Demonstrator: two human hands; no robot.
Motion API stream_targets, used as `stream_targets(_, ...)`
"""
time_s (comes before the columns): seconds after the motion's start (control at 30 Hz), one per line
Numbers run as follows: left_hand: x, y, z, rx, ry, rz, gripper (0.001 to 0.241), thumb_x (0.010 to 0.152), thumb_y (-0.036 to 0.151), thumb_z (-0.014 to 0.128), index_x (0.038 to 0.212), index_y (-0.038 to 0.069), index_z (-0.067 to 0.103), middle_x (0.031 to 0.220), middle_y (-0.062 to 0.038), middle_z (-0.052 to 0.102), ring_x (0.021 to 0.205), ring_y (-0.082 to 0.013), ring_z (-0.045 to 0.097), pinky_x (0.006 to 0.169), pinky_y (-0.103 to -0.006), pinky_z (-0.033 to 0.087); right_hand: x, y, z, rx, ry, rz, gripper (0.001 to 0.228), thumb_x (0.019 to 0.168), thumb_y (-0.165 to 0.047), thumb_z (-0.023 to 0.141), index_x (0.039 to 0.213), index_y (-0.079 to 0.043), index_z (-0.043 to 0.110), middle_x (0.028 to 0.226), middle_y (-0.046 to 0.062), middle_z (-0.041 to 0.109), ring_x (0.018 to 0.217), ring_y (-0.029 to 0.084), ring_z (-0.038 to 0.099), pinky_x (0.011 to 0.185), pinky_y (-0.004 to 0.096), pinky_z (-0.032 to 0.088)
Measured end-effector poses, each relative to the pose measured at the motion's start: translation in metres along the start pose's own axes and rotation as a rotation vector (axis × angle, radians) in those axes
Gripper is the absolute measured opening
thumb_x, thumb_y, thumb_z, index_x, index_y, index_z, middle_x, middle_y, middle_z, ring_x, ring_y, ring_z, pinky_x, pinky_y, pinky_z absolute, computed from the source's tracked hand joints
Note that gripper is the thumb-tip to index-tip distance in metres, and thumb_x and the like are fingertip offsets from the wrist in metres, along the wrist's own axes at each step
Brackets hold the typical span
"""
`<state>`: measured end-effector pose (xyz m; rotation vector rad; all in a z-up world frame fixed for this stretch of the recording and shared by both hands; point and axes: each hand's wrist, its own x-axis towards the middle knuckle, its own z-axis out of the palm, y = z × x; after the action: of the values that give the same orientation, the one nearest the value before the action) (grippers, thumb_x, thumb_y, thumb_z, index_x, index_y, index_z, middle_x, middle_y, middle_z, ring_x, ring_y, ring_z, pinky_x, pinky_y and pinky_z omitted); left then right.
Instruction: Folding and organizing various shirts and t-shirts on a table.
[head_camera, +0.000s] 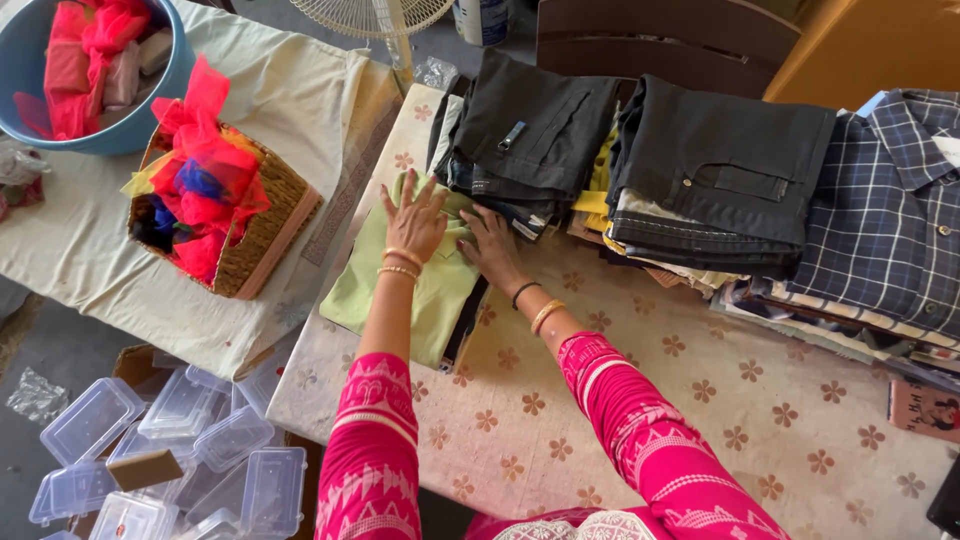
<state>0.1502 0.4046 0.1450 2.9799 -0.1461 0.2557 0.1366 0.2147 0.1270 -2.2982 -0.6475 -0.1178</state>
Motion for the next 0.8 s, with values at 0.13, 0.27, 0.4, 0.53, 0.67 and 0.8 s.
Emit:
stream_targets(0.13, 0.012, -0.003, -0.001, 0.030, -0.243, -0.075, 0.040, 0.097, 0.039, 0.053, 0.128, 0.019, 0.068, 0.152, 0.000, 0.053, 0.156, -0.0326, 0.024, 0.120, -0.0744, 0.000, -0.001, 0.018, 0.008, 0.058, 0.013, -0.029, 0.060, 0.093, -0.029, 0.069, 0.146, -0.010, 0.049, 0.148, 0.014, 0.048, 0.132, 0.038, 0.047, 0.110, 0.046, 0.041)
stream_targets(0.27, 0.023, -0.008, 0.020, 0.084, -0.297, -0.095, 0.041, 0.093, 0.041, 0.050, 0.121, 0.020, 0.072, 0.147, -0.003, 0.055, 0.150, -0.0366, 0.026, 0.113, -0.0787, -0.001, -0.001, 0.031, 0.012, 0.022, -0.114, -0.073, 0.063, 0.102, -0.038, 0.060, 0.153, -0.007, 0.040, 0.146, 0.017, 0.049, 0.135, 0.040, 0.045, 0.115, 0.047, 0.037)
stream_targets(0.4, 0.029, 0.002, 0.020, 0.241, -0.331, -0.087, 0.044, 0.092, 0.046, 0.054, 0.115, 0.016, 0.076, 0.134, -0.006, 0.065, 0.148, -0.0363, 0.033, 0.115, -0.0766, 0.004, 0.003, 0.039, 0.023, 0.062, -0.172, -0.030, 0.071, 0.103, -0.047, 0.052, 0.157, -0.005, 0.034, 0.146, 0.020, 0.050, 0.137, 0.040, 0.045, 0.120, 0.048, 0.031)
stream_targets(0.53, 0.028, 0.010, 0.006, 0.173, -0.357, -0.135, 0.041, 0.090, 0.044, 0.056, 0.117, 0.018, 0.074, 0.133, -0.008, 0.066, 0.144, -0.0354, 0.037, 0.115, -0.0774, 0.004, 0.012, 0.028, 0.022, -0.018, -0.199, 0.079, 0.075, 0.102, -0.056, 0.049, 0.158, -0.009, 0.034, 0.149, 0.018, 0.050, 0.136, 0.041, 0.047, 0.120, 0.048, 0.035)
stream_targets(0.67, 0.028, 0.006, 0.012, 0.157, -0.307, -0.138, 0.047, 0.089, 0.039, 0.059, 0.132, 0.021, 0.066, 0.122, -0.011, 0.070, 0.138, -0.0386, 0.042, 0.117, -0.0767, 0.006, 0.019, 0.023, 0.025, -0.144, -0.277, 0.248, 0.073, 0.096, -0.065, 0.048, 0.150, -0.017, 0.043, 0.146, 0.012, 0.051, 0.139, 0.046, 0.041, 0.105, 0.051, 0.044)
stream_targets(0.8, 0.029, -0.005, 0.017, 0.076, -0.250, -0.135, 0.041, 0.088, 0.031, 0.058, 0.127, 0.028, 0.068, 0.126, -0.008, 0.063, 0.133, -0.0394, 0.041, 0.114, -0.0796, 0.006, 0.017, 0.020, 0.024, -0.188, -0.253, 0.255, 0.066, 0.099, -0.066, 0.045, 0.142, -0.017, 0.054, 0.143, 0.012, 0.055, 0.140, 0.045, 0.044, 0.107, 0.050, 0.048)
